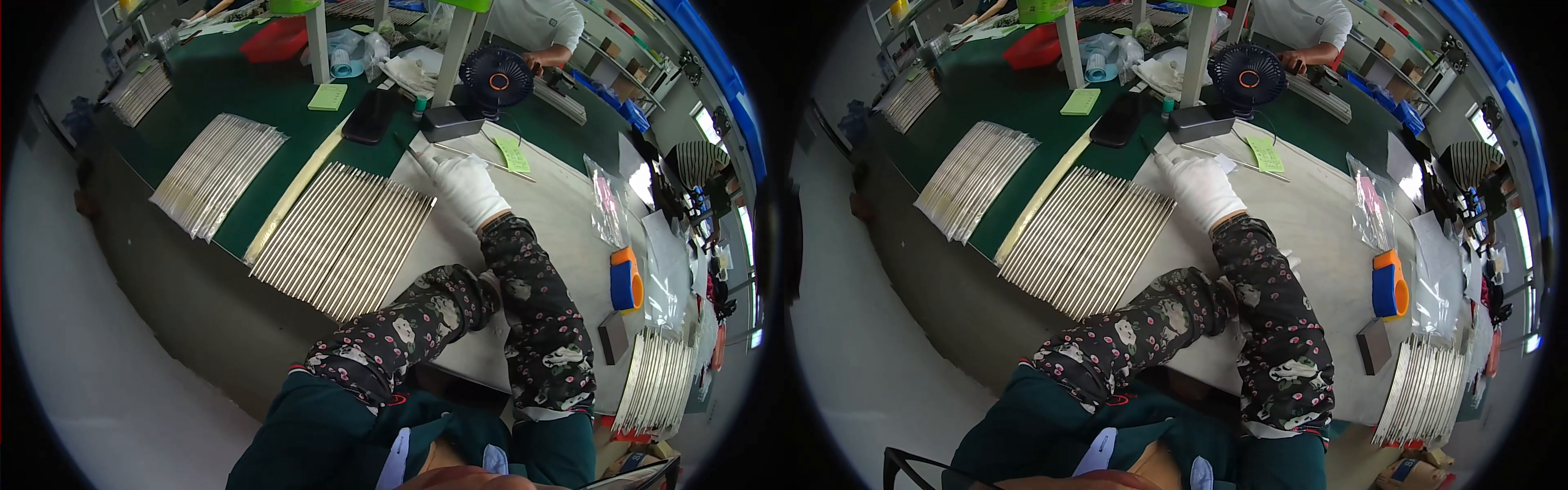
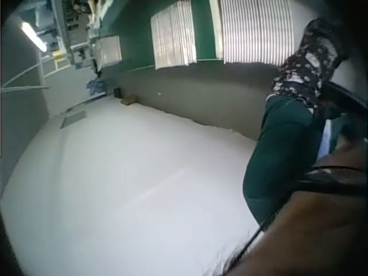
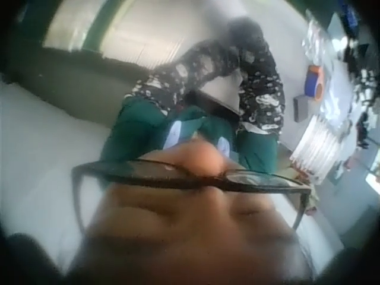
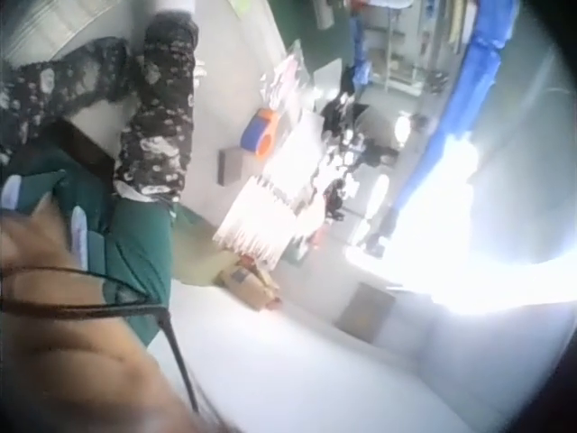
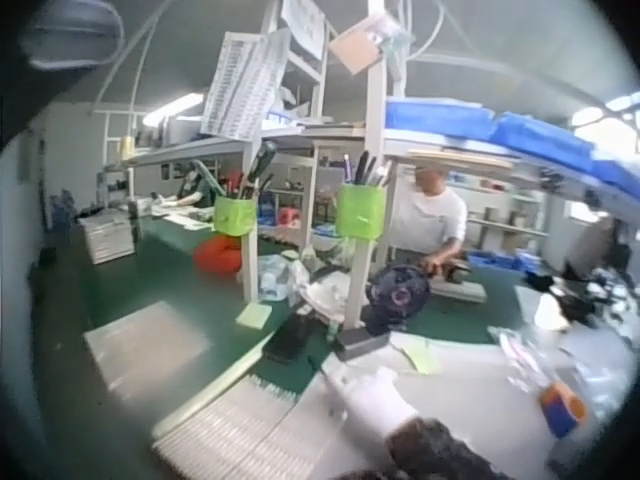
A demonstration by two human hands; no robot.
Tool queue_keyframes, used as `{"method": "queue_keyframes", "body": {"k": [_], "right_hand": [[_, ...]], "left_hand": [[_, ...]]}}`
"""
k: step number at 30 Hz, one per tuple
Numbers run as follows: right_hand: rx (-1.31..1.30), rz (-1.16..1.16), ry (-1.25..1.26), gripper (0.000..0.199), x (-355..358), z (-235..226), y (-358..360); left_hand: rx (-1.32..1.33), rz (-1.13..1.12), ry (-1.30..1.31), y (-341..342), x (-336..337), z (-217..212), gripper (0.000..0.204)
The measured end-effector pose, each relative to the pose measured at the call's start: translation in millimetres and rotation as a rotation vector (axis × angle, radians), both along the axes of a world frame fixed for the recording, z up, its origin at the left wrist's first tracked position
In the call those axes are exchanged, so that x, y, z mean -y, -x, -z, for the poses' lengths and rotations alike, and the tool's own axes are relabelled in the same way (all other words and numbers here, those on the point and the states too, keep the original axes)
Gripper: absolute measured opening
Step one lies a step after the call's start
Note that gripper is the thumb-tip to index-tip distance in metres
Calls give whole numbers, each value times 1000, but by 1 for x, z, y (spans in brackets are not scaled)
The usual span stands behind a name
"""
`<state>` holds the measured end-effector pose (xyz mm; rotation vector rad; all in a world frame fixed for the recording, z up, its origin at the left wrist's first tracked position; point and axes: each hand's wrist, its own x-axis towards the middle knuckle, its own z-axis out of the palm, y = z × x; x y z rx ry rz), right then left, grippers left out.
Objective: The person is sanding a set of metal rods aligned on a workbench using a sanding block.
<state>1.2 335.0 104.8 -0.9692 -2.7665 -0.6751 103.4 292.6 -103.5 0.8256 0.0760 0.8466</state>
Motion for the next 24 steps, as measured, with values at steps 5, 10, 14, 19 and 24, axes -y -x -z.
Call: {"method": "queue_keyframes", "body": {"k": [5, 10, 14, 19, 24], "right_hand": [[120, 91, 246, 28, 41, -14, -70], [-172, 498, 93, 30, 117, -38, -199], [-268, 1062, -44, 39, 171, -36, -317], [-358, 1223, -47, 50, 184, -7, -364], [-500, 1341, -35, 53, 147, -5, -336]], "left_hand": [[-976, -359, -1086, 38, 25, -90, 46], [-1326, -589, -1469, 71, 29, -147, 50], [-1316, -587, -1518, 62, 28, -145, 52], [-1309, -627, -1538, 61, 27, -143, 50], [-1328, -613, -1540, 67, 30, -138, 51]]}}
